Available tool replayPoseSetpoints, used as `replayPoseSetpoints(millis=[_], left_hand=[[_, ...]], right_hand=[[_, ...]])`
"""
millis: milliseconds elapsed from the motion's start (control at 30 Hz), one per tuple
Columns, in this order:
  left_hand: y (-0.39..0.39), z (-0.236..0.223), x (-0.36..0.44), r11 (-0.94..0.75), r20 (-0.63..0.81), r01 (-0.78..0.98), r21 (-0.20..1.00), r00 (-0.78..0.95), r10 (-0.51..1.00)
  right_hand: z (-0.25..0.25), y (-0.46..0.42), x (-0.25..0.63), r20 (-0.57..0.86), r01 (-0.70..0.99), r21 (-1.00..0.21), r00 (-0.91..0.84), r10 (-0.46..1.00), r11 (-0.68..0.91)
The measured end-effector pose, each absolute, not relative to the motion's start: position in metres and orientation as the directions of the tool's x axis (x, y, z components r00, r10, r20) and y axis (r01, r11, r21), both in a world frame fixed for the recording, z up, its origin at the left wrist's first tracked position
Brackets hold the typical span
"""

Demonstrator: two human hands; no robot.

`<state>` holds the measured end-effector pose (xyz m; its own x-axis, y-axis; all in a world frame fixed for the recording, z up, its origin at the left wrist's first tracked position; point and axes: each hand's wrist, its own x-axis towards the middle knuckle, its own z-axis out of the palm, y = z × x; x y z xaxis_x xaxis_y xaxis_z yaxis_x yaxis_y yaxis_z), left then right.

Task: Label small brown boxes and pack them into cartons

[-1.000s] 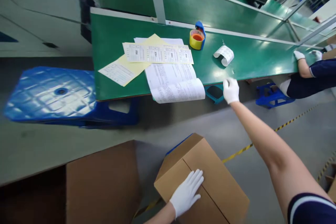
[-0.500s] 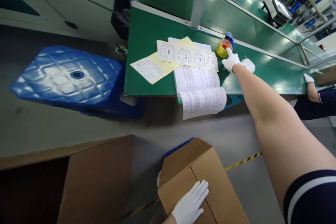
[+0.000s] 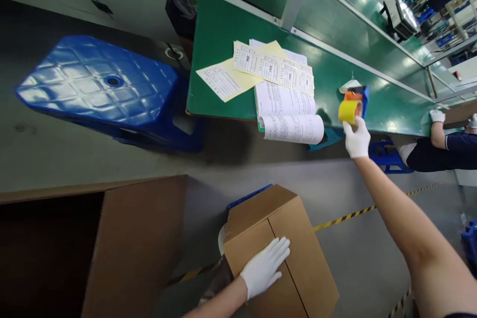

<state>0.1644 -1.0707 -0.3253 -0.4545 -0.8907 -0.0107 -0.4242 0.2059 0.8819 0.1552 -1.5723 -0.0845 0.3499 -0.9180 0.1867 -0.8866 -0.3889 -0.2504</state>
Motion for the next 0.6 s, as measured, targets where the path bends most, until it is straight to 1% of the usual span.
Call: replayPoseSetpoints(millis=[67,100,167,267,333,400,467,500,600], left_hand=[[-1.073,-0.318,0.165,0.184,-0.052,-0.45,0.874,-0.463,-0.885],[-1.073,-0.315,0.165,0.174,-0.07,-0.467,0.867,-0.46,-0.885],[-1.074,-0.309,0.161,0.193,-0.086,-0.511,0.838,-0.472,-0.877],[-1.069,-0.304,0.146,0.282,-0.074,-0.554,0.784,-0.533,-0.843],[-1.059,-0.303,0.128,0.319,-0.064,-0.558,0.766,-0.559,-0.826],[-1.044,-0.304,0.106,0.333,-0.057,-0.566,0.754,-0.561,-0.826],[-1.026,-0.308,0.08,0.347,-0.051,-0.576,0.74,-0.562,-0.826],[-1.015,-0.31,0.067,0.355,-0.048,-0.577,0.736,-0.568,-0.822],[-0.985,-0.315,0.028,0.37,-0.039,-0.548,0.75,-0.596,-0.802]], right_hand=[[-0.093,-1.489,0.09,0.201,-0.877,-0.321,0.306,-0.93,-0.358],[-0.1,-1.441,0.059,0.177,-0.87,-0.324,0.33,-0.927,-0.372],[-0.122,-1.344,0.008,0.037,-0.869,-0.329,0.38,-0.924,-0.371],[-0.167,-1.223,-0.035,-0.266,-0.877,-0.375,0.413,-0.871,-0.301],[-0.195,-1.176,-0.046,-0.401,-0.874,-0.378,0.452,-0.797,-0.306],[-0.211,-1.154,-0.049,-0.479,-0.874,-0.357,0.474,-0.739,-0.33],[-0.21,-1.149,-0.049,-0.5,-0.87,-0.343,0.488,-0.716,-0.353],[-0.205,-1.151,-0.049,-0.482,-0.866,-0.349,0.493,-0.724,-0.357],[-0.185,-1.164,-0.047,-0.36,-0.841,-0.425,0.496,-0.79,-0.334]])
